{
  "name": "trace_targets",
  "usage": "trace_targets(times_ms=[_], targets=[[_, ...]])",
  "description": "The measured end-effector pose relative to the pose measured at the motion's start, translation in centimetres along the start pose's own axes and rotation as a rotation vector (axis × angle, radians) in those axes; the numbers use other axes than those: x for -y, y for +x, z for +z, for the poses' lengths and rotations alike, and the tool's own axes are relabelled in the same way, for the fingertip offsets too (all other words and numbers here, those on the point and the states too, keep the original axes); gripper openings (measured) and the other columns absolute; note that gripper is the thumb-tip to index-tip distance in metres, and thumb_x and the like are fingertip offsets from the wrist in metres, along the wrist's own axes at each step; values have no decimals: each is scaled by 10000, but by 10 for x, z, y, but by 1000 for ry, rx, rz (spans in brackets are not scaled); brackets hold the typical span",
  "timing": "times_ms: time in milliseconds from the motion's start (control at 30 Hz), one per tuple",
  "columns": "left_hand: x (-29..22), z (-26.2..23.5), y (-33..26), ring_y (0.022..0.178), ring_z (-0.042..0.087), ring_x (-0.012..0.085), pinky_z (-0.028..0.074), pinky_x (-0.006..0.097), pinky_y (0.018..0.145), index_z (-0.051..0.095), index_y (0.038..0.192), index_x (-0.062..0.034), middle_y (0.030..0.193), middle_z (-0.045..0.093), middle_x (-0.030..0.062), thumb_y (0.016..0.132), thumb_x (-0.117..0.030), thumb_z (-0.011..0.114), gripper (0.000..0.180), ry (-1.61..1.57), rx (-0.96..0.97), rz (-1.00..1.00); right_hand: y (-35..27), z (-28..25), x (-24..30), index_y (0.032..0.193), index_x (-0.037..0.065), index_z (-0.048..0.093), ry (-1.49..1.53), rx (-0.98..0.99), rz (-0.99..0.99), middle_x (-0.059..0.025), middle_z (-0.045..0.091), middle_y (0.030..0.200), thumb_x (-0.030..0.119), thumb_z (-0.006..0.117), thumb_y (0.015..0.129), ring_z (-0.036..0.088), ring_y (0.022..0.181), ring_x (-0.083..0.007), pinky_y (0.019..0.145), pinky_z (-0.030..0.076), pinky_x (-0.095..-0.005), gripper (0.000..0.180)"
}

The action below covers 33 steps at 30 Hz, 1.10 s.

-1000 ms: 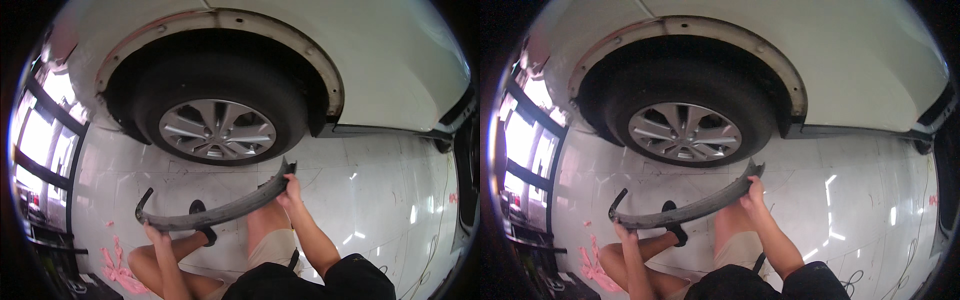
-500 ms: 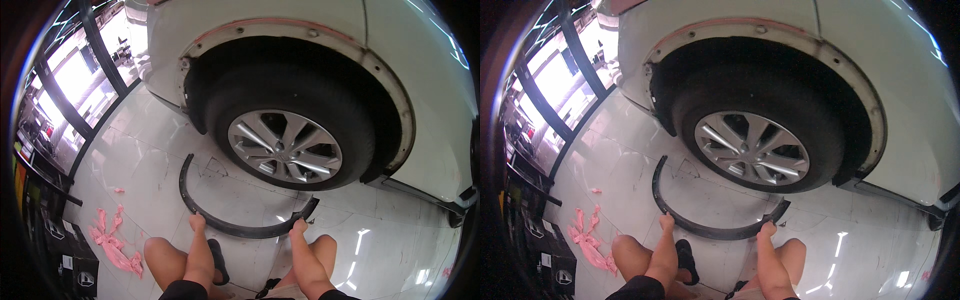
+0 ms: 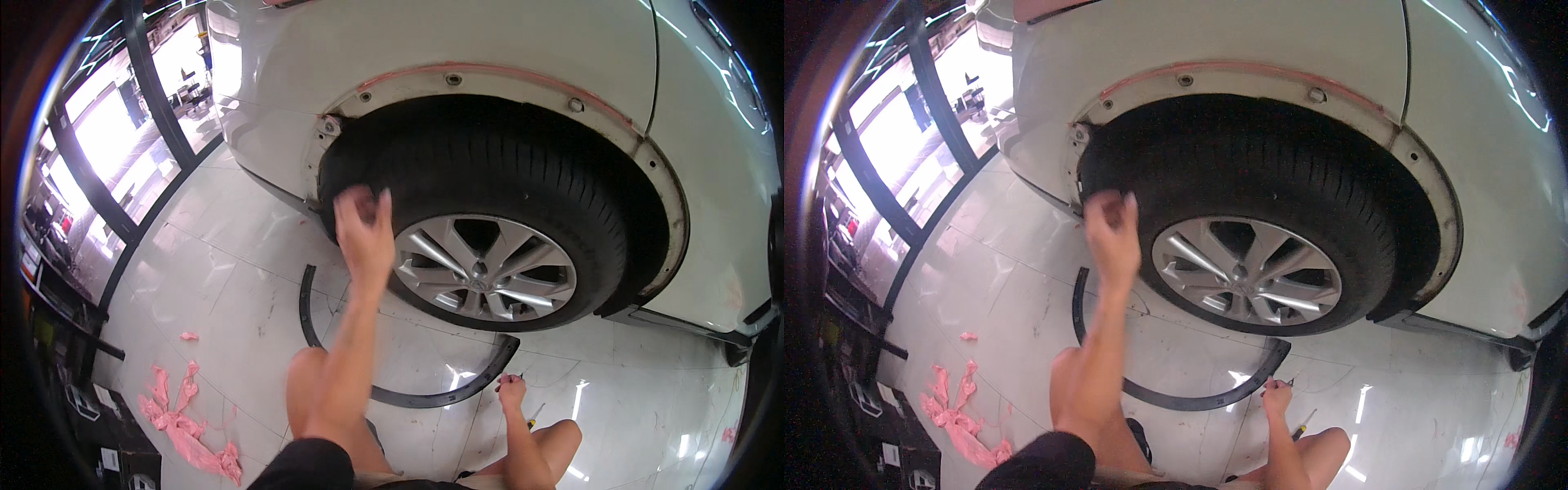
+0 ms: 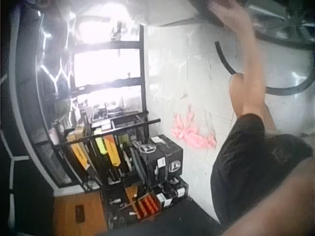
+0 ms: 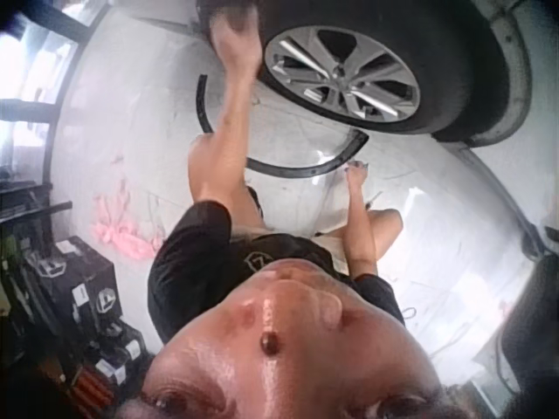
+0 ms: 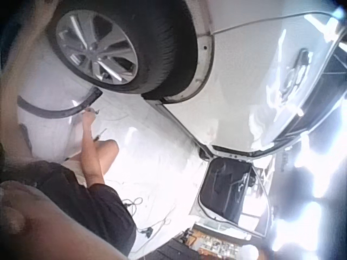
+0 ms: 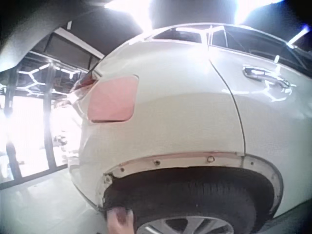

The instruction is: The person removes a black plastic trim piece from the wheel arch of a white car using a screwdriver and pliers. They pry the trim loose, pull it off, and then use pliers to remove retaining clips from the wheel well area.

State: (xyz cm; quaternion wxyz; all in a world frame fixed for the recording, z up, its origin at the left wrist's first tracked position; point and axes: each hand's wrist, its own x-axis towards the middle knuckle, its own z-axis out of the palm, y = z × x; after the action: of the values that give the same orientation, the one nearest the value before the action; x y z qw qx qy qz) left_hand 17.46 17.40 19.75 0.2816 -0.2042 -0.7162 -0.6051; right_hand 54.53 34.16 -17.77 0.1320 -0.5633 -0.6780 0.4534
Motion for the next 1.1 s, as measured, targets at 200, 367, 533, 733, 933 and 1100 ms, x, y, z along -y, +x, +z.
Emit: trace_targets(times_ms=[200, 367, 533, 733, 933, 1100], targets=[[-87, -27, 152, 808, 697, 340, 554, 453, 705, 598, 995, -48, 920, 657, 139, 958, -296, 629, 253, 650, 129, 550, -21, -56, 135, 913, -32, 696, -137, -171, -395, -171, 691, 773, 213, 635, 927, 668, 728, -238, 695, 502, -357, 254], [-78, -37, 181, 708, 707, 237, 569, 333, 577, 614, 860, -82, 819, 667, 86, 858, -138, 644, 63, 877, 205, 1003, -70, -76, 235, 983, -26, 682, -34, -133, -499, -171, 692, 891, 176, 654, 904, 676, 806, -274, 759, 523, -363, 219], [-81, -38, 192, 700, 718, 246, 573, 328, 598, 600, 884, -70, 805, 670, 95, 842, -98, 602, 50, 991, 350, 1147, -108, -60, 285, 1051, -19, 671, 50, 21, -484, -156, 683, 969, 162, 654, 895, 676, 834, -249, 766, 527, -357, 240], [-77, -44, 204, 632, 702, 240, 564, 326, 563, 580, 873, -71, 793, 633, 82, 899, -176, 618, 115, 877, 375, 1216, -131, -60, 310, 1066, -25, 667, 71, 1, -476, -154, 657, 1018, 163, 651, 901, 656, 843, -234, 755, 525, -350, 251], [-75, -44, 207, 622, 695, 209, 546, 287, 522, 550, 861, -75, 803, 589, 71, 948, -263, 625, 221, 855, 234, 1210, -143, -53, 307, 1080, -32, 655, 74, 2, -432, -158, 649, 1018, 155, 655, 896, 658, 844, -246, 762, 529, -355, 262], [-74, -36, 203, 532, 614, 105, 481, 221, 466, 545, 738, -121, 691, 540, 16, 762, -120, 645, 103, 854, 82, 1404, -146, -53, 296, 1094, -18, 656, -16, 20, -390, -172, 649, 1045, 152, 660, 888, 663, 870, -282, 773, 530, -374, 267]])
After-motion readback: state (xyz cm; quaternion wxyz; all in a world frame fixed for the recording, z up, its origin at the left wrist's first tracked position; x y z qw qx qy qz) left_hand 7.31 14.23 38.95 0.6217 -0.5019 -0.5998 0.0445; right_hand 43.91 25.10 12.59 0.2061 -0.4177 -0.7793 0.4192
